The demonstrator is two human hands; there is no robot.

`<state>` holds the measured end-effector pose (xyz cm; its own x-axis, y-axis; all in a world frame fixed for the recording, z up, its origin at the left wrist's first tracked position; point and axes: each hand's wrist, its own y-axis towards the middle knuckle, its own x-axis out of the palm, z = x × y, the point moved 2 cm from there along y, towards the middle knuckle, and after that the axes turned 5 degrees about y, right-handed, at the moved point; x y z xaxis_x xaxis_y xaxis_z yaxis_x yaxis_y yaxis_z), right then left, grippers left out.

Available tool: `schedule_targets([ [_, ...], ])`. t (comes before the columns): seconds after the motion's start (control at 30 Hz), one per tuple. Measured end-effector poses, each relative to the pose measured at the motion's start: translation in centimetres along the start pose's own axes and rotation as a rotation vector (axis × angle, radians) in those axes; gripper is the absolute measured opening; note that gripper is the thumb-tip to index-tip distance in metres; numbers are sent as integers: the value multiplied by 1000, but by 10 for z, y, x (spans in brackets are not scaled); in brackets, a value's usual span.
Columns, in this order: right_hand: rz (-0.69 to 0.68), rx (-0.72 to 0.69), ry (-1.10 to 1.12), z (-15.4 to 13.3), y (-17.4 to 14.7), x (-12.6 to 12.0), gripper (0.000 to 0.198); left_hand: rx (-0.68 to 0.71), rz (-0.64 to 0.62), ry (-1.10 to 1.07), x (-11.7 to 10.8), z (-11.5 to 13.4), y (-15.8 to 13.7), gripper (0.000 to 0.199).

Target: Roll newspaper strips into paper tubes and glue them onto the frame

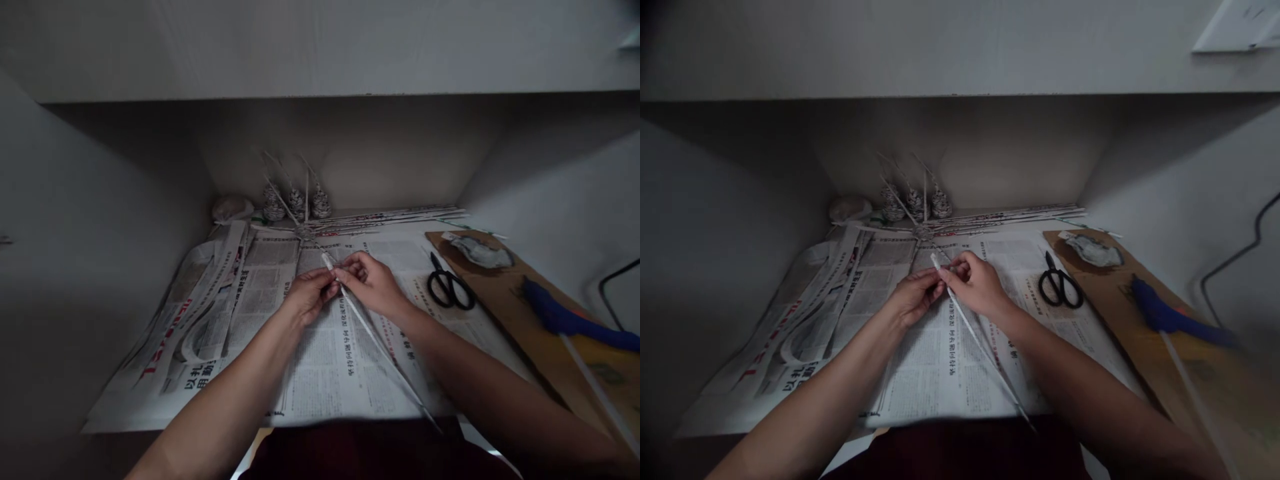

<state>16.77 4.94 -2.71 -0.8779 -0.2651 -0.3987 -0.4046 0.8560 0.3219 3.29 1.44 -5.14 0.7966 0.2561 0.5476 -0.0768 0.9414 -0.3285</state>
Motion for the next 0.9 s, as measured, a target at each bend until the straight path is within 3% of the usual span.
schedule_targets([
  [0.33, 90, -10, -125, 1, 1, 2, 18, -22, -33, 94, 9, -13, -8, 11],
  [0.73, 7, 85, 99, 21, 7, 1, 24, 13, -56, 117, 9, -15, -8, 11],
  [0.8, -24, 99, 46, 27, 10, -7, 26, -1, -47, 136, 8, -15, -8, 11],
  [0.9, -43, 121, -206, 32, 14, -37, 26, -12, -28, 143, 8, -15, -7, 11],
])
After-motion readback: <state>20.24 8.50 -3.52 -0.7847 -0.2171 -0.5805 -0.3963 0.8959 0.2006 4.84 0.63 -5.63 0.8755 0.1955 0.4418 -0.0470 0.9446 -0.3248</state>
